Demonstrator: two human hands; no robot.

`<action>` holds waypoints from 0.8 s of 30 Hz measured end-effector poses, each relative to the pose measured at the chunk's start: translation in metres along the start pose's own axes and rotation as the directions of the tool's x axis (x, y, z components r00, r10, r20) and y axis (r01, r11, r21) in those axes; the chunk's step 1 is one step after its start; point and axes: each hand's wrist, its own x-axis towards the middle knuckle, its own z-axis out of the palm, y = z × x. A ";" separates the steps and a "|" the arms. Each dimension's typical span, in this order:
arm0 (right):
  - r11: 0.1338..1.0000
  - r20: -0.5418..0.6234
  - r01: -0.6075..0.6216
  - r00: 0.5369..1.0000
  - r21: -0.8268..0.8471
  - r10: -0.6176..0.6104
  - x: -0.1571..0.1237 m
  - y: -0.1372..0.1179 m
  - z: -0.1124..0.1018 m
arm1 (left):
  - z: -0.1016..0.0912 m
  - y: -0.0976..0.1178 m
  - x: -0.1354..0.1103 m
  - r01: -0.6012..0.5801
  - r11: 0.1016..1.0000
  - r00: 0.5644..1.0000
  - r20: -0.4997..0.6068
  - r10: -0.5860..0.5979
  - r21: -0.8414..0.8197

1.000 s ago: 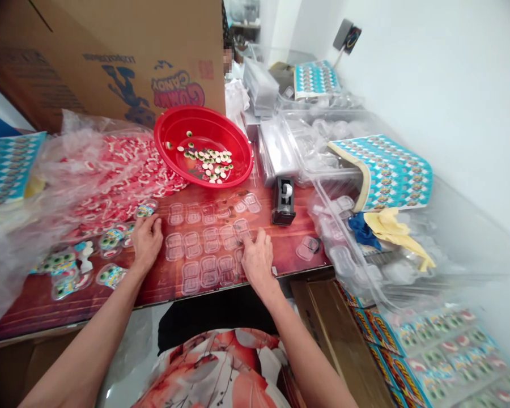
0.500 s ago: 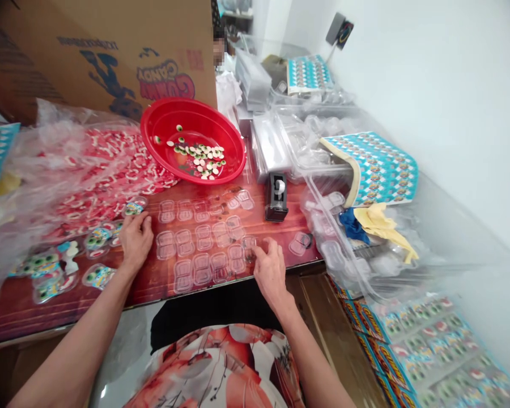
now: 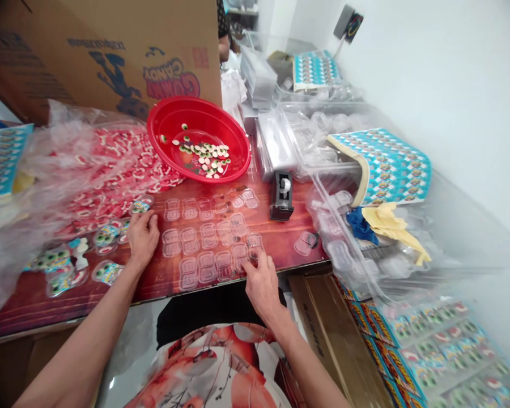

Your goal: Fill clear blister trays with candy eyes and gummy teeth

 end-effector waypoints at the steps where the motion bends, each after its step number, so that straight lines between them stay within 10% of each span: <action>1: 1.000 -0.004 -0.008 1.000 -0.003 0.008 0.000 -0.002 0.001 | 0.000 0.001 0.000 0.003 1.000 1.000 0.000 -0.003 -0.002; 24: 0.983 0.154 0.177 0.971 0.050 -0.182 0.001 -0.060 0.025 | -0.004 0.004 -0.002 0.016 1.000 1.000 0.012 -0.015 -0.008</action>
